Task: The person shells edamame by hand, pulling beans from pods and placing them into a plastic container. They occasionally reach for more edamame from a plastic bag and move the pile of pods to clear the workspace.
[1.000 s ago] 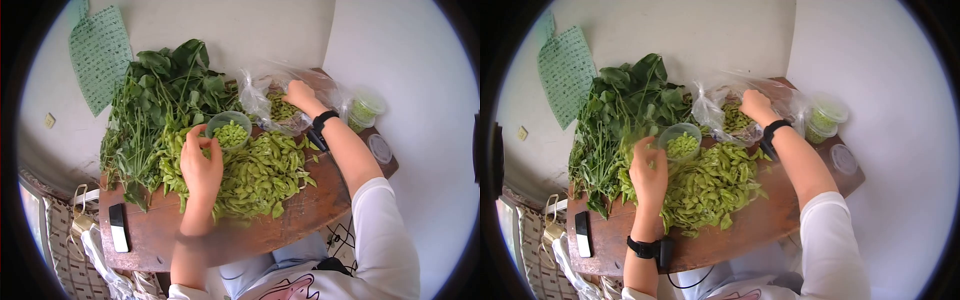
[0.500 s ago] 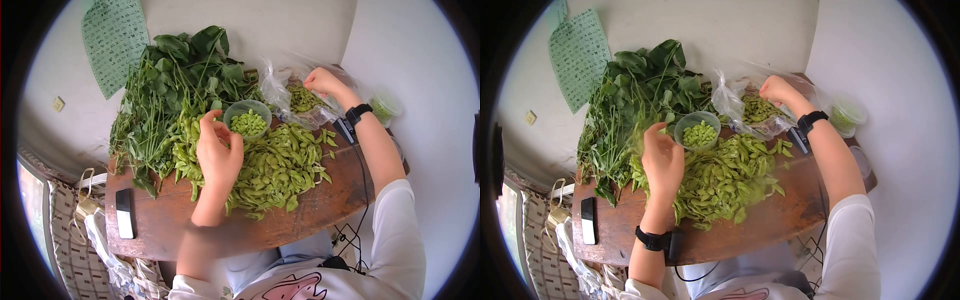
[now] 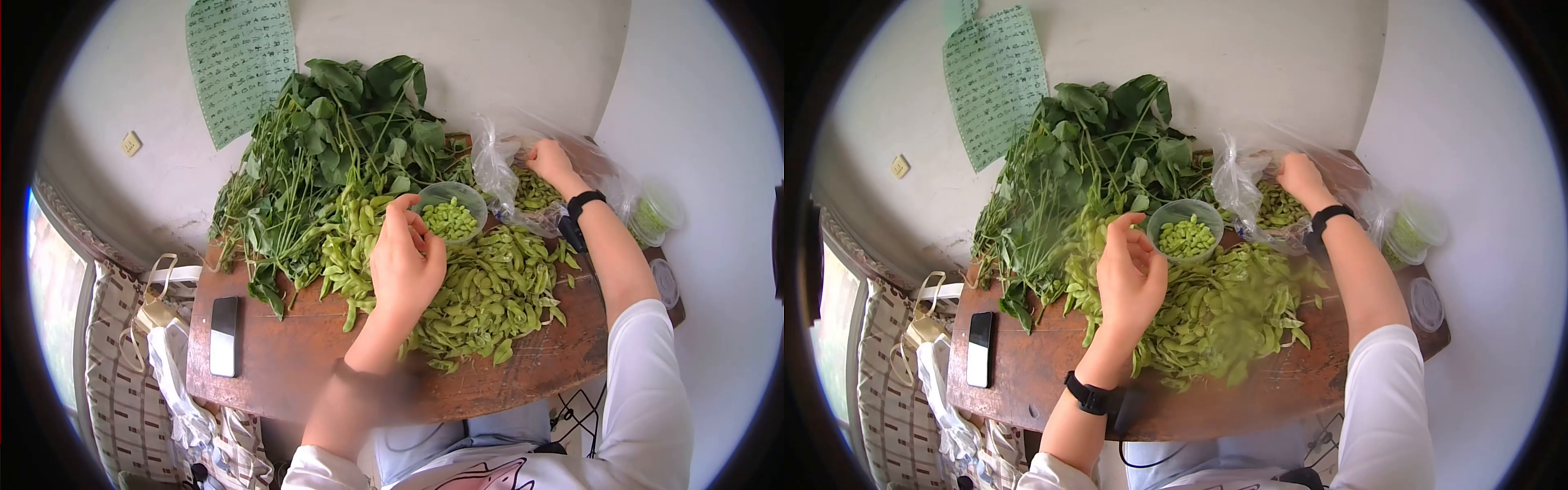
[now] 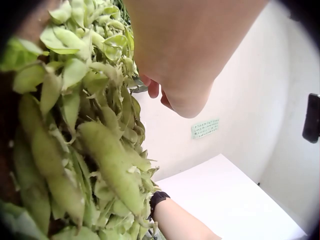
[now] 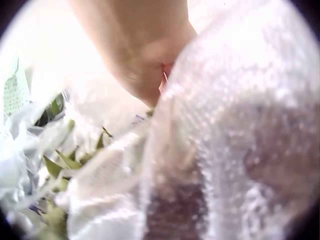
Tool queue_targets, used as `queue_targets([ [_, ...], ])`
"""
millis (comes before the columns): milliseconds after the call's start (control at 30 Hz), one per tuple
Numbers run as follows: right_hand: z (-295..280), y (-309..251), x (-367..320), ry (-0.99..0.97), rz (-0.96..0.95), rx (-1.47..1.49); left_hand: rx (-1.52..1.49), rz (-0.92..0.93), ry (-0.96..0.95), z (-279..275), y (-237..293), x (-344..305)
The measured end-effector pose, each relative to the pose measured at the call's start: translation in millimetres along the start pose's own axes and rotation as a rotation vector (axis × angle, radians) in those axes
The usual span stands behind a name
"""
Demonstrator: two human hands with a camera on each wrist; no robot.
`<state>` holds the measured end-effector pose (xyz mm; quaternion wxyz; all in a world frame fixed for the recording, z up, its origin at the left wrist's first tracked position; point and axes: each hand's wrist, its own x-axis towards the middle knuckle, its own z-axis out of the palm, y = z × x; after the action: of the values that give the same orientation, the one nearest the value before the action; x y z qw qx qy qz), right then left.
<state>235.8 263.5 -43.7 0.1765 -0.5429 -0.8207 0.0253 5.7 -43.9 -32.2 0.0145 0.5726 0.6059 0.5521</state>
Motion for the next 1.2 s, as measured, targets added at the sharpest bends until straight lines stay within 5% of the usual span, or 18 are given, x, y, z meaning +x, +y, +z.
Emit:
queue_targets([
  [167,-34,-14,-26,0.148,-0.027,0.279,-0.039,0.018,0.012,-2,6,0],
  [233,-66,-55,-66,0.056,0.071,0.728,-0.069,-0.007,-0.021,-3,9,1],
  [333,-94,-97,-120,-0.051,-0.057,0.879,-0.17,-0.046,-0.097,-3,13,0],
  [633,-69,-132,-185,-0.026,-0.46,1.039,-0.454,-0.045,-0.283,19,17,-3],
  [800,-60,-129,-194,-0.208,-0.5,1.339,-0.815,-0.396,-0.535,-3,20,-10],
  [867,-58,-119,-194,-0.136,-0.628,1.156,-0.855,-0.41,-0.616,-4,14,-14],
  [1200,-50,-118,-199,-0.202,-0.559,1.268,-1.034,-0.489,-0.758,-7,13,-15],
])
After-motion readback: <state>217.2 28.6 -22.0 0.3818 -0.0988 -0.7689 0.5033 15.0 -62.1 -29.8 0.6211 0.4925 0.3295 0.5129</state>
